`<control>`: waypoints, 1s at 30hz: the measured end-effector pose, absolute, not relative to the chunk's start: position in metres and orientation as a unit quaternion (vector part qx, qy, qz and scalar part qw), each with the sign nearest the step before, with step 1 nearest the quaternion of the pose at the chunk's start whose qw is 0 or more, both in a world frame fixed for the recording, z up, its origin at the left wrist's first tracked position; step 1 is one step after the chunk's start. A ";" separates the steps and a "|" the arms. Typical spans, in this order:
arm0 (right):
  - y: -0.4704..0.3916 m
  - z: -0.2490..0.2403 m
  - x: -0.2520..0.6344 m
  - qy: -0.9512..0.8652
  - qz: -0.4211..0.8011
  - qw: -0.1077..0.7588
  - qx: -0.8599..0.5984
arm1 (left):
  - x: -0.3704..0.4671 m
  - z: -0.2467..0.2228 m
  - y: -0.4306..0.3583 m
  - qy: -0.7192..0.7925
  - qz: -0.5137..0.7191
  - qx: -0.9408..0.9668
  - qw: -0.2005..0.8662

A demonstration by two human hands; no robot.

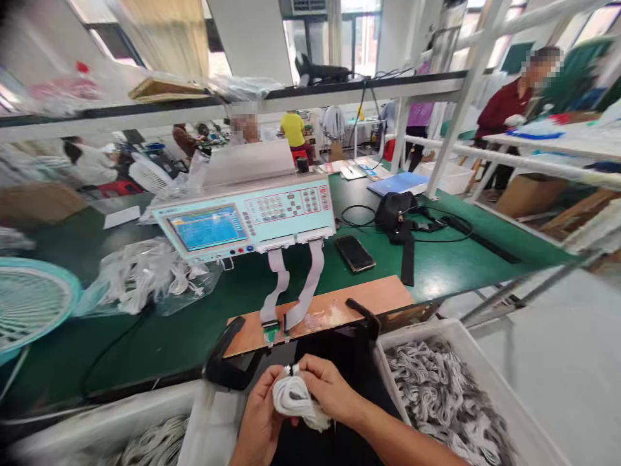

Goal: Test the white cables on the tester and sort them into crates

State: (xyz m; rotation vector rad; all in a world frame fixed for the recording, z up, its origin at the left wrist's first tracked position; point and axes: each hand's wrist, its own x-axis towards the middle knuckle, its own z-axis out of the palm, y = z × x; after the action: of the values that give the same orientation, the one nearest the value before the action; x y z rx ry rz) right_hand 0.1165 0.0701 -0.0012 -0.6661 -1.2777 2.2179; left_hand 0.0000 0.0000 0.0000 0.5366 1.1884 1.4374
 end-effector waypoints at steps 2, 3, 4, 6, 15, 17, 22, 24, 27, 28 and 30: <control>0.079 -0.004 0.106 -0.513 0.758 0.290 -0.279 | -0.009 0.005 0.003 0.550 0.595 0.292 0.508; 0.082 -0.005 0.101 -0.533 0.733 0.306 -0.293 | -0.014 0.006 0.004 0.568 0.588 0.312 0.484; 0.086 -0.006 0.097 -0.551 0.709 0.319 -0.305 | -0.017 0.006 0.005 0.583 0.583 0.325 0.464; 0.091 -0.008 0.091 -0.592 0.659 0.334 -0.322 | -0.023 0.003 0.007 0.609 0.579 0.330 0.430; 0.096 -0.016 0.079 -0.586 0.632 0.348 -0.370 | -0.029 -0.011 0.015 0.625 0.572 0.265 0.461; 0.096 -0.015 0.079 -0.592 0.625 0.357 -0.363 | -0.032 -0.008 0.016 0.629 0.556 0.280 0.466; 0.095 -0.012 0.080 -0.604 0.616 0.359 -0.355 | -0.048 0.000 0.016 0.636 0.484 0.384 0.463; 0.095 -0.011 0.081 -0.609 0.614 0.355 -0.354 | -0.054 0.002 0.017 0.641 0.455 0.425 0.448; 0.095 -0.010 0.081 -0.610 0.617 0.356 -0.346 | -0.060 0.007 0.018 0.649 0.425 0.476 0.414; 0.096 -0.009 0.081 -0.607 0.621 0.357 -0.343 | -0.061 0.008 0.019 0.647 0.421 0.490 0.404; 0.096 -0.007 0.080 -0.591 0.639 0.356 -0.340 | -0.062 0.011 0.020 0.636 0.425 0.505 0.400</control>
State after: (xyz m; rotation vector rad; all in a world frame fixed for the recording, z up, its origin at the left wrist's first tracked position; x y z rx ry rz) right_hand 0.0804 0.0957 -0.0071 -0.8776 -1.5266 1.6516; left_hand -0.0624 0.0204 0.0105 1.2777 1.6078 1.0748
